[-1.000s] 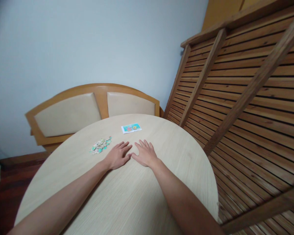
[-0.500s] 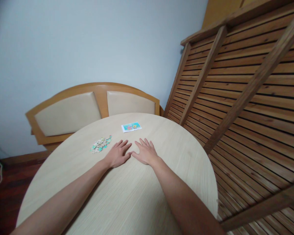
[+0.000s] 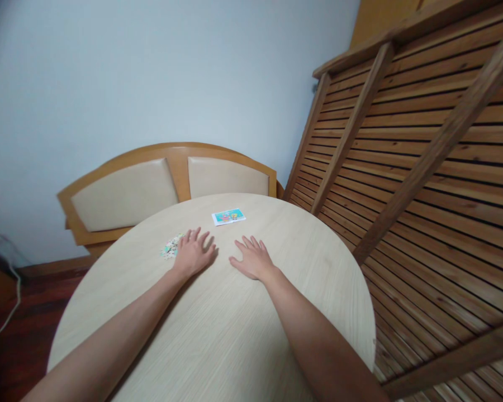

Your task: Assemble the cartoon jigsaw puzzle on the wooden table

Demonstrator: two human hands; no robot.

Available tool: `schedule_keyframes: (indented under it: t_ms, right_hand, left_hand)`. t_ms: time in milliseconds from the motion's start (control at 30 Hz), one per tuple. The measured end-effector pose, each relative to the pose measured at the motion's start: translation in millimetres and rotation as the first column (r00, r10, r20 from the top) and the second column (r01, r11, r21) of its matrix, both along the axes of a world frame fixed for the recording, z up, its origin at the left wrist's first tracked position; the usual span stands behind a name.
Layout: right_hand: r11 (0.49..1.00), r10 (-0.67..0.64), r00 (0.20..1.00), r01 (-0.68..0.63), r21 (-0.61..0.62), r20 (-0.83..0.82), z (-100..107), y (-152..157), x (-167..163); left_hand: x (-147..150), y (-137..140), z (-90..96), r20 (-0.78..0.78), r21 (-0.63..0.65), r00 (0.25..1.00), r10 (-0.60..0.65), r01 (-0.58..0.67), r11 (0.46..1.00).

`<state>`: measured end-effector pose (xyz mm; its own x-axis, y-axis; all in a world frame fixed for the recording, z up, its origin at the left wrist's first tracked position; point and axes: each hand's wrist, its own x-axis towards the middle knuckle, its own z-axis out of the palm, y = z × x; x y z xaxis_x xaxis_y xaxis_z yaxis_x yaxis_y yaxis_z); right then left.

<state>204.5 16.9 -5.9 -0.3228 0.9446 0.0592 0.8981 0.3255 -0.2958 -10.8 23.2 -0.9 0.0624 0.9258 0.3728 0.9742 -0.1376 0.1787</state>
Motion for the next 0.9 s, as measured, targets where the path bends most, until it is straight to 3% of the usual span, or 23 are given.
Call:
schedule_keyframes:
  t_ms: [67,133,300,500,633,800,900]
  right_hand:
    - [1.0,0.001,1.0,-0.001,-0.003,-0.002,0,-1,1]
    - [1.0,0.003,1.0,-0.003,0.0,-0.007,0,-1,1]
    - [1.0,0.004,1.0,-0.004,0.0,-0.011,0,0,1]
    - [1.0,0.002,1.0,-0.002,0.012,-0.027,1,-1,2]
    - [1.0,0.003,1.0,-0.002,0.007,-0.029,0,-1,2]
    - [1.0,0.0,1.0,0.0,0.005,-0.016,0,2,2]
    - [1.0,-0.006,1.0,0.006,0.013,-0.012,0,2,0]
  left_hand:
    - [-12,4,-0.2,0.037,0.007,0.976,0.213,-0.213,0.977]
    - [-24,10,-1.8,0.067,-0.059,0.945,0.32,-0.316,0.947]
    - [-37,25,-6.7,0.092,-0.202,0.911,0.402,-0.378,0.903]
    - [-37,48,-7.9,0.071,-0.17,0.943,0.326,-0.311,0.935]
    - [-40,57,-6.0,0.024,-0.208,0.984,0.178,-0.169,0.963]
    - [-38,55,-5.9,-0.011,-0.236,0.999,0.048,-0.049,0.97]
    - [-21,44,-6.9,-0.036,-0.249,0.998,-0.057,0.047,0.967]
